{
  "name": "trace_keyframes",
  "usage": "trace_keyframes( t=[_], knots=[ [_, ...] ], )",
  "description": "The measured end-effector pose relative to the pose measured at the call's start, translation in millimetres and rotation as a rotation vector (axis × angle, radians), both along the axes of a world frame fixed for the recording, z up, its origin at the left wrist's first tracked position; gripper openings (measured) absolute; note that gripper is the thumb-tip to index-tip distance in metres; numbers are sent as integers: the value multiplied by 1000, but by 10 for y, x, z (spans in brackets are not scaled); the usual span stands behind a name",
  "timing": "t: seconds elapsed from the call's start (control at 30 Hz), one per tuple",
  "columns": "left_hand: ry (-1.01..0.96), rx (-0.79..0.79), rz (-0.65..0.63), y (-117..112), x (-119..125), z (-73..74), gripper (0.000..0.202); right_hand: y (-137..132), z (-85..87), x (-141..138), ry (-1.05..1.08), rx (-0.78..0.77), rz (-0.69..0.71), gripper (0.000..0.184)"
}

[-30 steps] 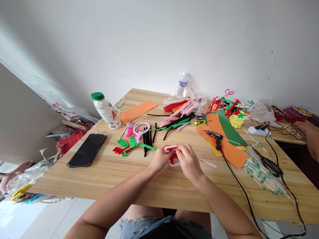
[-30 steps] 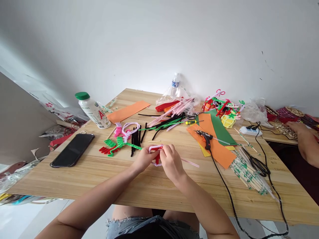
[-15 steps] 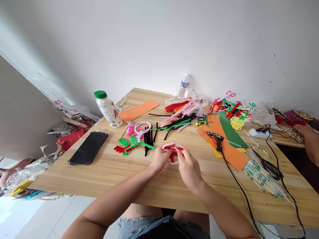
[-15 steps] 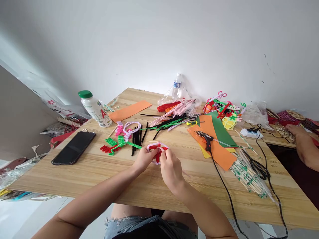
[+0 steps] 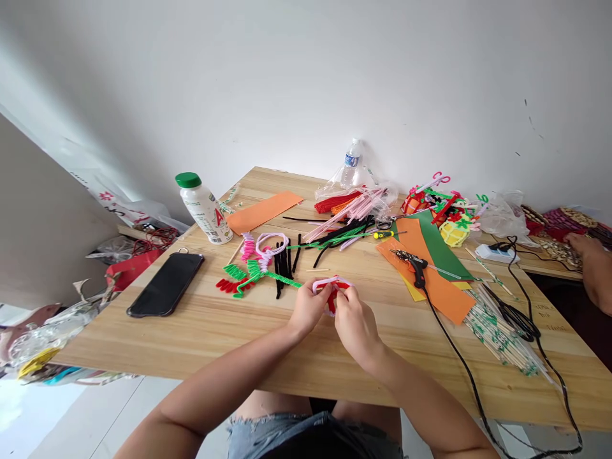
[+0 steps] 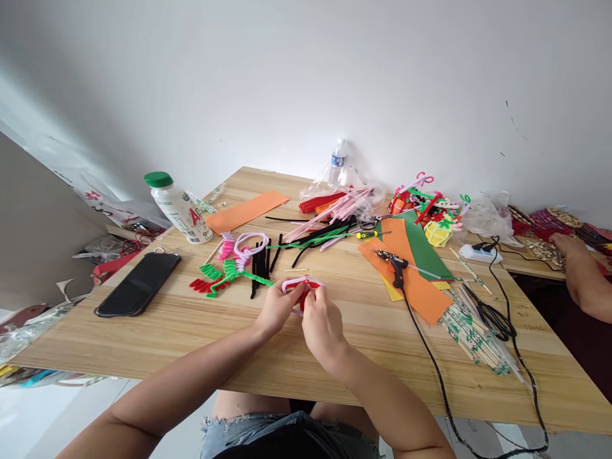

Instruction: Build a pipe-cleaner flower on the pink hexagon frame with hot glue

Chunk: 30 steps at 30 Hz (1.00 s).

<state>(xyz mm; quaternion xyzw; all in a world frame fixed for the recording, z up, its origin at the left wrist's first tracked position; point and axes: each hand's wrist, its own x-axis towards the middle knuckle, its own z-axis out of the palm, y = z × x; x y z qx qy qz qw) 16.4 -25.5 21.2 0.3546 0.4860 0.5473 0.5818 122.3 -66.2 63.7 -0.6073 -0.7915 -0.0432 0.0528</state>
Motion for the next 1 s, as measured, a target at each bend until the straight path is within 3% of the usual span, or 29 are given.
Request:
trace_keyframes(
  t=[0.27, 0.53, 0.8, 1.0],
  knots=[
    [13, -14, 2, -12, -3, 59, 26, 9, 2, -24, -2, -42, -9, 30],
    [-2, -86, -212, 12, -112, 217, 37, 64, 12, 114, 38, 13, 48, 28],
    [96, -31, -91, -8, -56, 108, 33, 51, 0, 81, 79, 36, 78, 30],
    [51, -28, -113, -48, -48, 130, 34, 40, 46, 28, 37, -24, 28, 31]
  ],
)
